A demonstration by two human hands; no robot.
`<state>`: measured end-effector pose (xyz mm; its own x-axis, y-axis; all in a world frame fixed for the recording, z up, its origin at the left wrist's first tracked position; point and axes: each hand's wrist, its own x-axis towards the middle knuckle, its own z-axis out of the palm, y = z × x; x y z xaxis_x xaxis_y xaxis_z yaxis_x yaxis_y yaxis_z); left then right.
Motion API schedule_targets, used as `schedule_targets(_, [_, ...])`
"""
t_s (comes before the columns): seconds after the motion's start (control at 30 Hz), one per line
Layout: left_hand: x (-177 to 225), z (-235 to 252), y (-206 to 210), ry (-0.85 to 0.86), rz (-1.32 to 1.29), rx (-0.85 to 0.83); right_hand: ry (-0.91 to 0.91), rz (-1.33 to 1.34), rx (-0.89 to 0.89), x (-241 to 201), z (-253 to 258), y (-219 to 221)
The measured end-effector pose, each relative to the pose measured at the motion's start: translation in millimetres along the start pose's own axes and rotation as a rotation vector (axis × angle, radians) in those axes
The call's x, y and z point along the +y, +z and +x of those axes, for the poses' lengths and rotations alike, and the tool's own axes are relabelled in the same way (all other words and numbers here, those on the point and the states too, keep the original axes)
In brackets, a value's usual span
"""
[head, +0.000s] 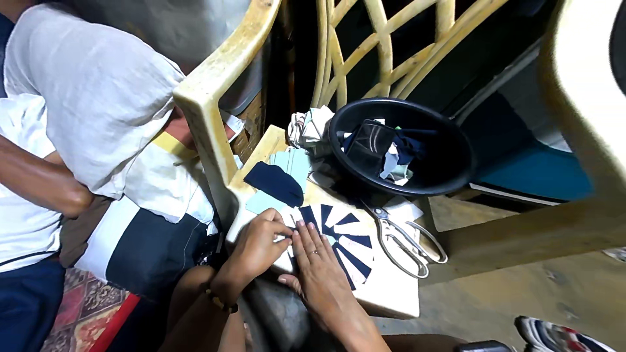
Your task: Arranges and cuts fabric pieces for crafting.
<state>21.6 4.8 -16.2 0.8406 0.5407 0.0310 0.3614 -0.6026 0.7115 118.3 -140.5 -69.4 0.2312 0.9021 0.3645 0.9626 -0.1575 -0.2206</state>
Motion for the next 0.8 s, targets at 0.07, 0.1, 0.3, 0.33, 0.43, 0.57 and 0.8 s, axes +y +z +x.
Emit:
schedule_targets(0.07, [-2, 1, 2, 0.013, -0.007, 0.013, 0.008, 0.021, 0.026, 0, 0, 0])
schedule_targets(0.1, [-4, 1, 2, 0.022, -0.010, 0.019, 0.010, 0.027, 0.036, 0, 0, 0])
schedule_targets(0.3, [-7, 0, 2, 0.026, -0.015, 0.051, 0.044, 0.052, 0.013, -5, 1, -2])
schedule_targets(0.33, [-7, 0, 3, 0.035, -0.012, 0.064, 0.056, 0.074, -0.016, -5, 1, -4])
schedule_targets(0.43, [-11, 1, 4, 0.065, -0.011, 0.089, 0.048, 0.164, 0.032, -3, 1, -8])
schedule_targets(0.57, [-16, 1, 0, 0.067, -0.055, 0.081, 0.140, 0.178, 0.228, 11, 5, -34])
schedule_targets(0.8, [-13, 2, 14, 0.186, -0.118, 0.418, 0.720, -0.003, 0.240, 72, -13, -80])
